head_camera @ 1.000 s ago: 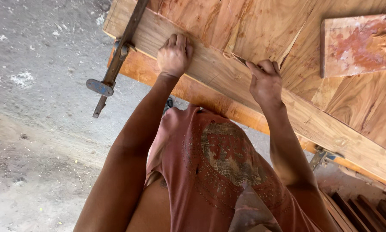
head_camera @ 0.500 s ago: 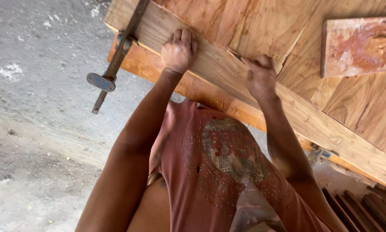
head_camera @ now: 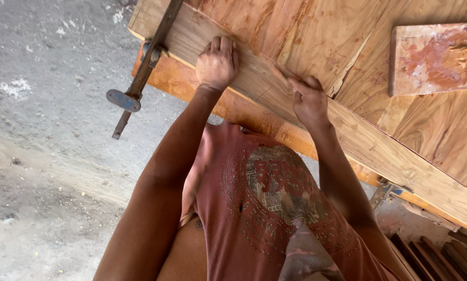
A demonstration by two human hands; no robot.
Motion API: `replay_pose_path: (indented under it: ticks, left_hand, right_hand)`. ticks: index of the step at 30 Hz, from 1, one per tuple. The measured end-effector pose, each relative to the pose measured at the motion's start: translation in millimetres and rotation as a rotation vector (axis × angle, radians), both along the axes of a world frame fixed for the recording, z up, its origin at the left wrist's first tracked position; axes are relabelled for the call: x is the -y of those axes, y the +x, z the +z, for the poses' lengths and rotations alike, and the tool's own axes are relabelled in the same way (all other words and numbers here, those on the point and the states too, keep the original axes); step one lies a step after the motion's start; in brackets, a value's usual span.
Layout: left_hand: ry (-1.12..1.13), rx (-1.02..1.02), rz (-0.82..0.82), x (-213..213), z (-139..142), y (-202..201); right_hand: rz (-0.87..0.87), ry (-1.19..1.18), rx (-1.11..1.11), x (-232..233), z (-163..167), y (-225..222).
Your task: The person trims a thin wooden batten with a small knife, fits it into the gap between planks of a large wood panel, and hammers the batten into place along the seam. They press and align the strip by hand between trimming and hammering.
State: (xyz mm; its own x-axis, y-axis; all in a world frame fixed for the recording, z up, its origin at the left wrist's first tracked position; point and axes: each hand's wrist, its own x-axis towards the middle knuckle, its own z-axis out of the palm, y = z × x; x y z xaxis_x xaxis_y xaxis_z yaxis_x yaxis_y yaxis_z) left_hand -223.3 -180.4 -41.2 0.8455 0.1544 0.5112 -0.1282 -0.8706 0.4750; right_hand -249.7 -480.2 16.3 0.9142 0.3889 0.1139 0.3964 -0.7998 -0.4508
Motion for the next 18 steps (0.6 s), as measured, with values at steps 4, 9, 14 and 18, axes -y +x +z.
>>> replay_pose_path:
  ticks: [4,9,14,18]
  left_hand:
    - [0.007,-0.035,-0.011,2,0,4]
    - [0.035,-0.024,-0.005,4,2,4]
    - [0.022,-0.017,0.008,4,6,4]
    - [0.040,-0.017,-0.007,3,8,6]
  right_hand:
    - [-0.046,-0.049,0.050,6,0,-6]
    - [-0.029,-0.076,0.191,23,13,-4]
    - [-0.067,-0.179,0.277,18,20,-20]
    - [-0.044,-0.150,0.291,-10,-6,-30]
